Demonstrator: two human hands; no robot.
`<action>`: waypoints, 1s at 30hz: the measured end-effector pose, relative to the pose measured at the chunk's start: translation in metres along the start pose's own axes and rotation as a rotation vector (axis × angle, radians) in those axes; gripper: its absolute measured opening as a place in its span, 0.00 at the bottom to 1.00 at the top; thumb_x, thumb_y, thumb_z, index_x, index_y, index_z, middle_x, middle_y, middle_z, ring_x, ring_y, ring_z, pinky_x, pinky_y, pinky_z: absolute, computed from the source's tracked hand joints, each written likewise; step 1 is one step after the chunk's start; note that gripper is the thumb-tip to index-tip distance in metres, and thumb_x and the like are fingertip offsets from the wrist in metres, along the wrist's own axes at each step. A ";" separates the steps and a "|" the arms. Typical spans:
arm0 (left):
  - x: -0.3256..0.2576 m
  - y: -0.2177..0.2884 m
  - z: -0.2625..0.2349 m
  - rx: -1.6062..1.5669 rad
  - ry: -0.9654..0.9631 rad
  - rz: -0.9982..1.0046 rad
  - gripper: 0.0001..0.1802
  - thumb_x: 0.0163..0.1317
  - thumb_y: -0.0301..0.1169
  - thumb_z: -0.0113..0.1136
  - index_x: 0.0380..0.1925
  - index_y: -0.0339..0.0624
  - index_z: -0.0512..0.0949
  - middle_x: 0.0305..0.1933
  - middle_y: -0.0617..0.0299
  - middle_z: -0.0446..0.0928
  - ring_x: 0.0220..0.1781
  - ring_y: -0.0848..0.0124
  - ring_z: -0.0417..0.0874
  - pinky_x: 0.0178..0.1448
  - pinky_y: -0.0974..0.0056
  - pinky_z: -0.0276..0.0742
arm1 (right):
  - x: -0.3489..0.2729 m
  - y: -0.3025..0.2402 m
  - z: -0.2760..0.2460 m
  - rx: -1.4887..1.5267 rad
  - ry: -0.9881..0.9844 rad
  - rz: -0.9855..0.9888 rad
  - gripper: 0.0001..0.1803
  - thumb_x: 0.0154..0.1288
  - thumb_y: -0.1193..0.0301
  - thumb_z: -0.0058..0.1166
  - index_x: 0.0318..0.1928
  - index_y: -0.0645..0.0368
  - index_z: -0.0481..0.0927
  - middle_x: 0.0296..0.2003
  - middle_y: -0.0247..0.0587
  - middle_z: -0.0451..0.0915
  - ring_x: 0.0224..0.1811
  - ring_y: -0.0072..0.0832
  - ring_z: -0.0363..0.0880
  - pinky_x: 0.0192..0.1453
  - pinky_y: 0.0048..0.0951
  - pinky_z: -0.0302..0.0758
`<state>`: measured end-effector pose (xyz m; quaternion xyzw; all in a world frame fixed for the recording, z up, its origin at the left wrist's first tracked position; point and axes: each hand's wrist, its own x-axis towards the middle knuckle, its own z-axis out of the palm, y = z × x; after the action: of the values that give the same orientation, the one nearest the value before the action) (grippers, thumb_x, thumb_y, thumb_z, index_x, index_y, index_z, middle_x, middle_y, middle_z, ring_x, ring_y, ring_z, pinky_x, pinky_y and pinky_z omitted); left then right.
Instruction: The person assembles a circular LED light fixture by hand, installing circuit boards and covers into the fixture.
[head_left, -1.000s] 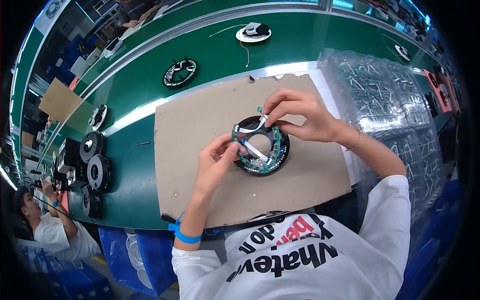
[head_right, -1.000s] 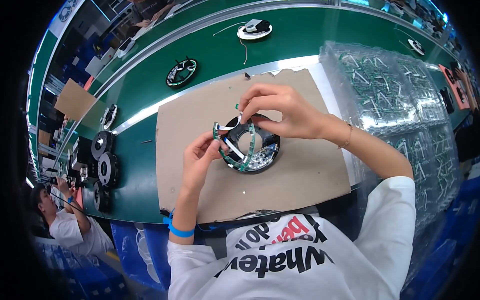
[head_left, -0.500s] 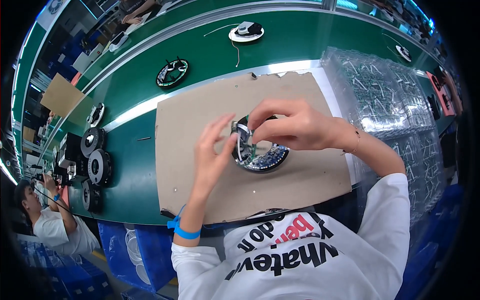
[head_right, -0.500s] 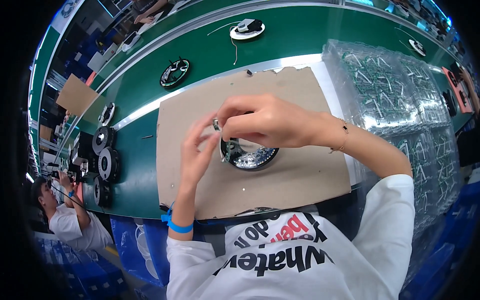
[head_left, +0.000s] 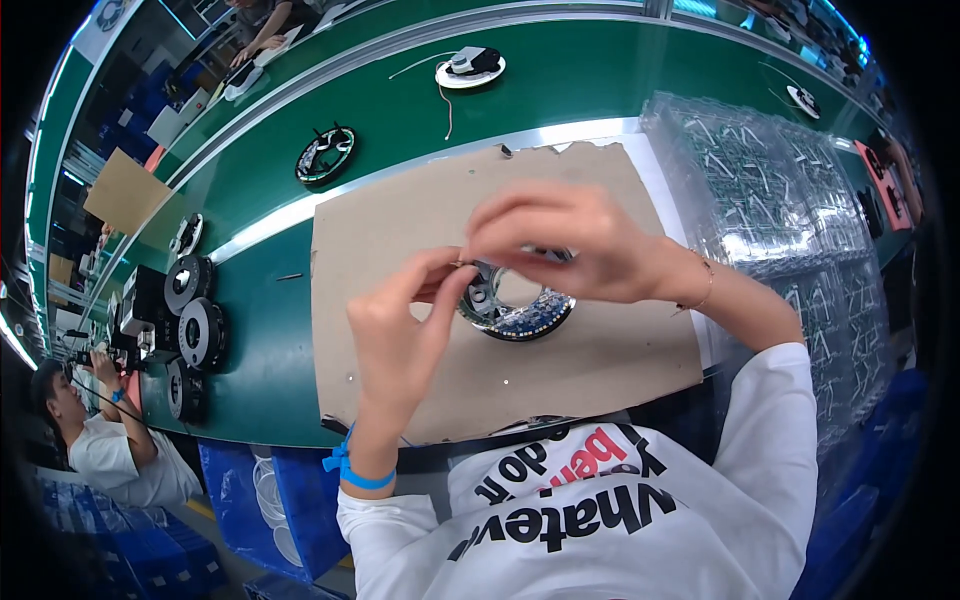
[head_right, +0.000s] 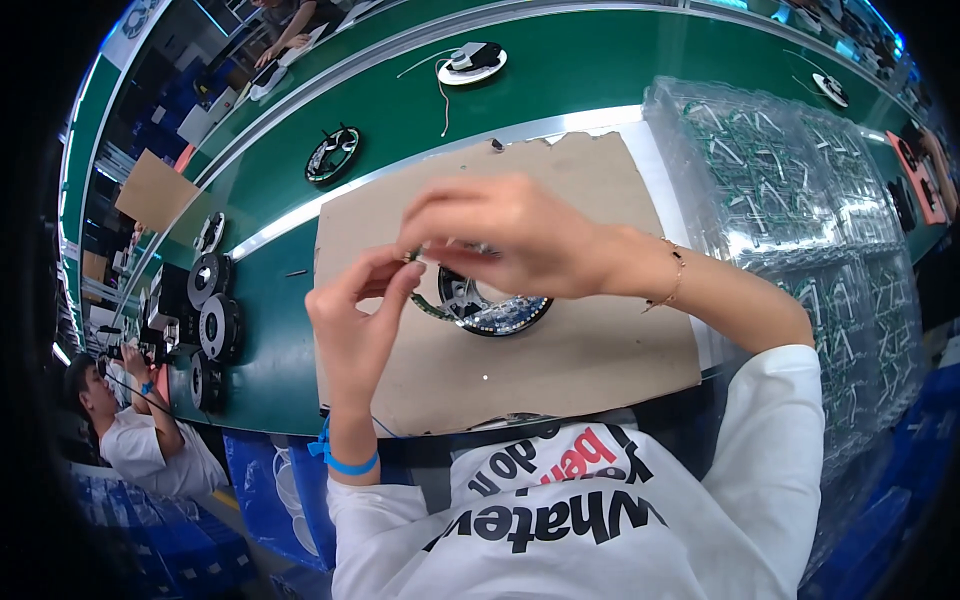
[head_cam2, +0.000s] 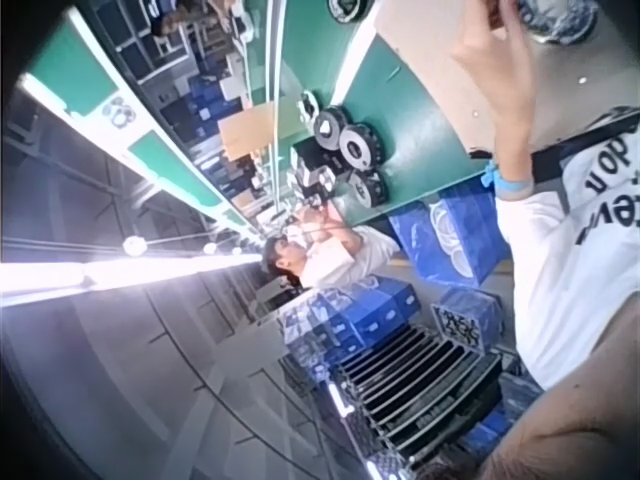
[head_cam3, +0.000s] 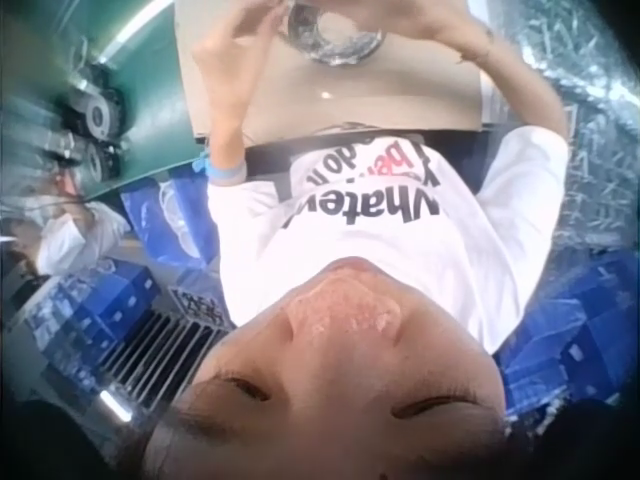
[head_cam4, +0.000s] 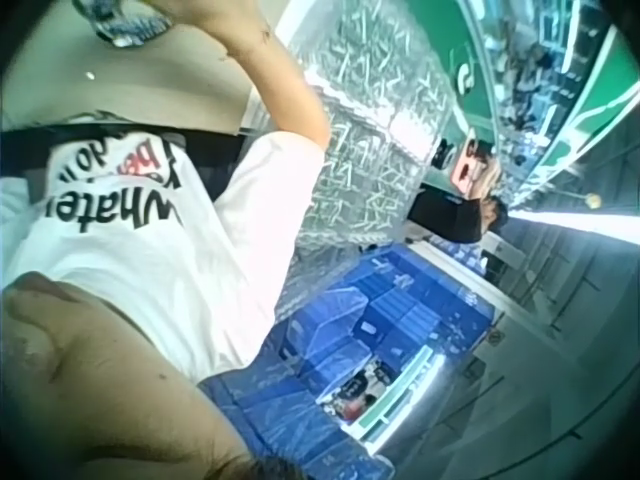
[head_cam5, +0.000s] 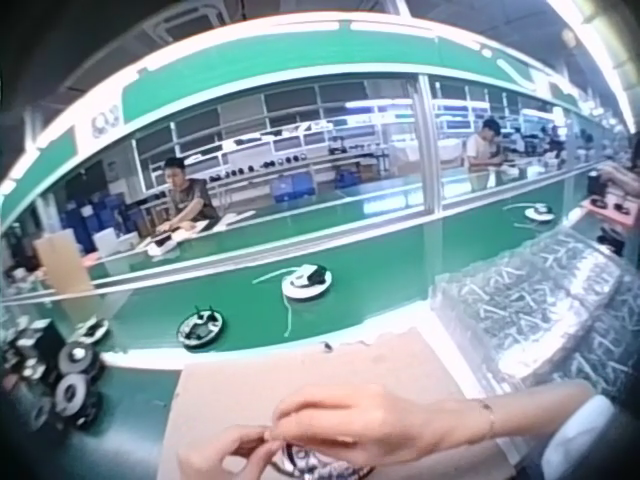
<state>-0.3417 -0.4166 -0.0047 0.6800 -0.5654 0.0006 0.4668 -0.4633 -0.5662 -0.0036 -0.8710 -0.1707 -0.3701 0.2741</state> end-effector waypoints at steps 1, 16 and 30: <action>0.002 -0.001 -0.002 -0.031 0.003 -0.032 0.09 0.51 0.22 0.63 0.34 0.34 0.78 0.26 0.56 0.80 0.28 0.72 0.83 0.34 0.72 0.78 | -0.005 0.004 -0.005 0.081 0.066 0.129 0.15 0.52 0.85 0.52 0.41 0.60 0.77 0.41 0.38 0.74 0.32 0.25 0.76 0.36 0.24 0.73; 0.017 -0.018 0.012 -0.578 -0.159 -0.190 0.10 0.61 0.25 0.56 0.40 0.31 0.74 0.34 0.57 0.79 0.34 0.74 0.80 0.38 0.71 0.77 | -0.043 0.022 -0.006 1.271 -0.275 0.890 0.15 0.62 0.74 0.49 0.49 0.62 0.74 0.42 0.39 0.75 0.30 0.15 0.67 0.34 0.19 0.67; 0.041 -0.094 0.043 -0.346 -0.420 -0.549 0.10 0.59 0.27 0.57 0.40 0.37 0.78 0.31 0.63 0.78 0.31 0.78 0.77 0.35 0.73 0.74 | -0.057 0.093 -0.009 0.350 -0.296 1.016 0.11 0.61 0.73 0.52 0.43 0.63 0.80 0.26 0.31 0.76 0.26 0.16 0.70 0.29 0.20 0.69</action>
<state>-0.2774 -0.4820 -0.0666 0.7026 -0.4374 -0.3589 0.4316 -0.4597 -0.6505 -0.0727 -0.8280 0.1752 -0.0314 0.5318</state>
